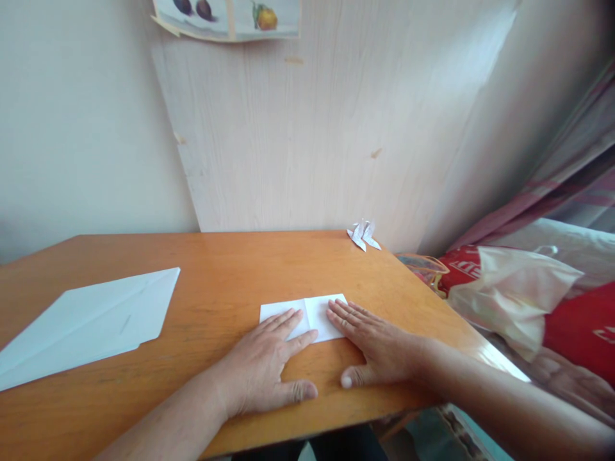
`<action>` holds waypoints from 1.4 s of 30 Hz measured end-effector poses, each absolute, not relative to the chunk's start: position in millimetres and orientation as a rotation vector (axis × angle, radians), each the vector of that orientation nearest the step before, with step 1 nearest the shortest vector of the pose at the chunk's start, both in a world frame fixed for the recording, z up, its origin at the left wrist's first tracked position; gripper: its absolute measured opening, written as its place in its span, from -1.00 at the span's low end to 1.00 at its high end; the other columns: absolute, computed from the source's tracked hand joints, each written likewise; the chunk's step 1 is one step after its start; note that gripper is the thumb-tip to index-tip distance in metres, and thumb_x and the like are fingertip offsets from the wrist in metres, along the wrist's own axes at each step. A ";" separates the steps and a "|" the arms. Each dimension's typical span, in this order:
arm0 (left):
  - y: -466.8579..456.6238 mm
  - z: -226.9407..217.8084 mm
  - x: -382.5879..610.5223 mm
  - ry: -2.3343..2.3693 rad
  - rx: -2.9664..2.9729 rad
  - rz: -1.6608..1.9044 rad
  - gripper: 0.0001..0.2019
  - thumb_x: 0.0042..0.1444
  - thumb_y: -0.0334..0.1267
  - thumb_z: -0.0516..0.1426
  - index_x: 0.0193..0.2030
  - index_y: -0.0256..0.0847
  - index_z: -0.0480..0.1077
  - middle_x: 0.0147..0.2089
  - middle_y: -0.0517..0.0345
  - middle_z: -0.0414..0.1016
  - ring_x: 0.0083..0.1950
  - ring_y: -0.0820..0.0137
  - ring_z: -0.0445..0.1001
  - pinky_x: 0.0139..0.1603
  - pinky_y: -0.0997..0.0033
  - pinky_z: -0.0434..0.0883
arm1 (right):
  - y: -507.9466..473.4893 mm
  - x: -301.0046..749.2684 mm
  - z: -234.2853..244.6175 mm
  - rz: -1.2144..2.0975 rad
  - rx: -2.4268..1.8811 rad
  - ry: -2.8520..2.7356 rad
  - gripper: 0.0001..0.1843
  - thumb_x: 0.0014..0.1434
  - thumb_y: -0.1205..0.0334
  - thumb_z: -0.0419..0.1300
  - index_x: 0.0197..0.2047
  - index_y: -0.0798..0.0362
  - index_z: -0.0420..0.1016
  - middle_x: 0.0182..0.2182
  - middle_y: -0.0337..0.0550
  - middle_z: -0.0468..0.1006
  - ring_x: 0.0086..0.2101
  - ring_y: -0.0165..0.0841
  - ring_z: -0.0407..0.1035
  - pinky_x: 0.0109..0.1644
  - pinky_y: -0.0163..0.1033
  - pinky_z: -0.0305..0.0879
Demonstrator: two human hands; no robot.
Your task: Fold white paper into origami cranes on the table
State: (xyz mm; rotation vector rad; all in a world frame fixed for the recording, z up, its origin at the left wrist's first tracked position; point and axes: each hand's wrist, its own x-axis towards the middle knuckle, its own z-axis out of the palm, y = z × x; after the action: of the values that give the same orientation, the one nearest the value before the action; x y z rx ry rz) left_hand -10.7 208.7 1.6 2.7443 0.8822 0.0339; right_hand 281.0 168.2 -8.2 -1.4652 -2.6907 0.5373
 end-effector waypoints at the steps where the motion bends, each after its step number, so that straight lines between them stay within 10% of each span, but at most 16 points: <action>1: 208.7 1.9 -10.5 0.887 2.742 0.028 -0.10 0.09 0.47 -0.01 0.46 0.03 0.08 0.54 -0.13 -0.14 0.52 -0.04 -0.10 0.44 -0.12 0.02 | 168.2 280.6 -7.4 0.534 -1.473 -2.697 0.31 0.05 -0.49 0.15 0.51 0.18 -0.34 0.46 0.22 -0.33 0.41 0.07 -0.37 0.46 0.15 -0.29; 42: 213.7 -3.6 -9.0 0.886 2.716 0.045 0.00 -0.05 0.55 0.02 0.45 0.04 0.12 0.55 -0.03 -0.17 0.52 -0.11 -0.12 0.46 -0.14 -0.02 | 115.3 273.9 0.3 0.171 -1.592 -2.622 0.19 0.05 -0.54 0.08 0.46 0.20 0.07 0.39 0.21 0.09 0.35 0.10 0.00 0.44 0.19 -0.15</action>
State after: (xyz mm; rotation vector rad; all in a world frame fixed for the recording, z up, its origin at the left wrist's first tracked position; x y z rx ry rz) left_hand -9.0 213.7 -3.6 2.7162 0.8858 0.0446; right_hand 273.9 115.3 0.3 -1.5916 -2.6223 0.1715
